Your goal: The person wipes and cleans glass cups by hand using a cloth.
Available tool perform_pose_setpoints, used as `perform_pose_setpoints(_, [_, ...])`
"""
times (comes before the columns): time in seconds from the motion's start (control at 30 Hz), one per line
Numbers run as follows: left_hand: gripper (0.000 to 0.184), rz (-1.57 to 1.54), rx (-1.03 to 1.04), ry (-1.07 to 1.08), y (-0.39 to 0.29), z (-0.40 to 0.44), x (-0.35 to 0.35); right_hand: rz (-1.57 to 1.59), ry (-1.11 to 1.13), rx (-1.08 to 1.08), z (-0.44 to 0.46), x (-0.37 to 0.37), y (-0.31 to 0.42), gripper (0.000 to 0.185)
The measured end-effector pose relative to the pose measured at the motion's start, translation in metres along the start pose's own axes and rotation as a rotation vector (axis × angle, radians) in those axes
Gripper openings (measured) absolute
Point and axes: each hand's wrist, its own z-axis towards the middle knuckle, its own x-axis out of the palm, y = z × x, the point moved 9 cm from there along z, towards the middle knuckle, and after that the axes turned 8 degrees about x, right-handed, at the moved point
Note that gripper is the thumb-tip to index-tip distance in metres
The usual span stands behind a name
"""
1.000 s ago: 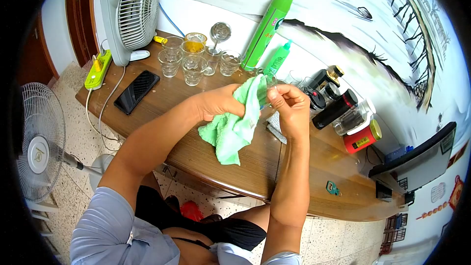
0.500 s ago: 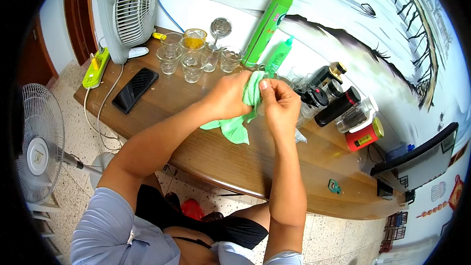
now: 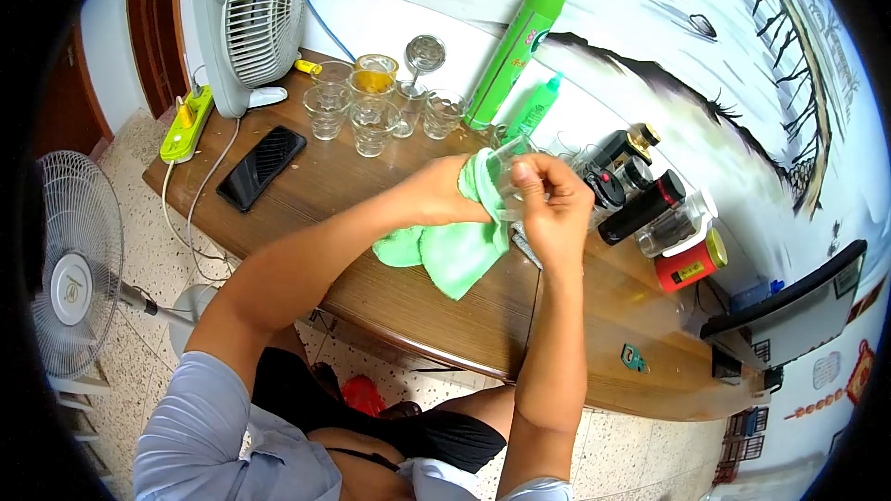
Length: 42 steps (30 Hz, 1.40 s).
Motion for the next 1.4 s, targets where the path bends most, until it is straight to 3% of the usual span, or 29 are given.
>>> perform_pose_setpoints(0.03, [0.044,0.227,0.071,-0.093,-0.008,-0.001,-0.008,-0.084,-0.027,0.003,0.0,0.005,-0.002,0.016])
perform_pose_setpoints(0.17, [0.052,0.438,0.023,-0.252,0.004,0.0,-0.024,-0.205,-0.129,-0.067,-0.009,0.022,0.008,0.013])
perform_pose_setpoints(0.37, [0.05,0.449,0.053,-0.276,-0.002,0.004,-0.033,-0.357,-0.129,-0.361,-0.019,0.038,0.041,0.007])
perform_pose_setpoints(0.53, [0.043,0.3,0.028,-0.105,0.002,0.005,-0.015,-0.28,-0.122,-0.184,-0.009,0.021,0.026,0.011])
perform_pose_setpoints(0.63, [0.045,-0.023,0.073,-0.018,0.013,0.008,-0.003,-0.137,-0.069,-0.03,0.0,0.012,-0.002,0.015])
perform_pose_setpoints(0.73, [0.044,0.011,-0.009,0.025,0.013,0.007,-0.006,0.09,0.003,0.156,0.006,0.005,-0.023,0.017])
perform_pose_setpoints(0.83, [0.052,0.381,-0.007,0.045,-0.002,0.003,-0.009,0.228,-0.002,0.316,0.008,-0.004,-0.044,0.018])
perform_pose_setpoints(1.03, [0.047,0.494,0.063,-0.066,0.0,0.002,-0.014,0.021,-0.002,0.107,0.001,0.018,-0.024,0.016])
perform_pose_setpoints(1.17, [0.05,0.373,0.111,-0.063,-0.012,0.004,-0.016,-0.148,0.073,-0.027,-0.007,0.035,-0.005,0.013])
perform_pose_setpoints(1.23, [0.052,0.261,0.145,-0.082,-0.021,0.003,-0.018,-0.071,0.128,0.012,-0.009,0.039,-0.002,0.011])
perform_pose_setpoints(1.4, [0.056,0.319,0.196,-0.12,-0.021,0.004,-0.019,-0.096,0.239,0.015,-0.013,0.044,0.01,0.011])
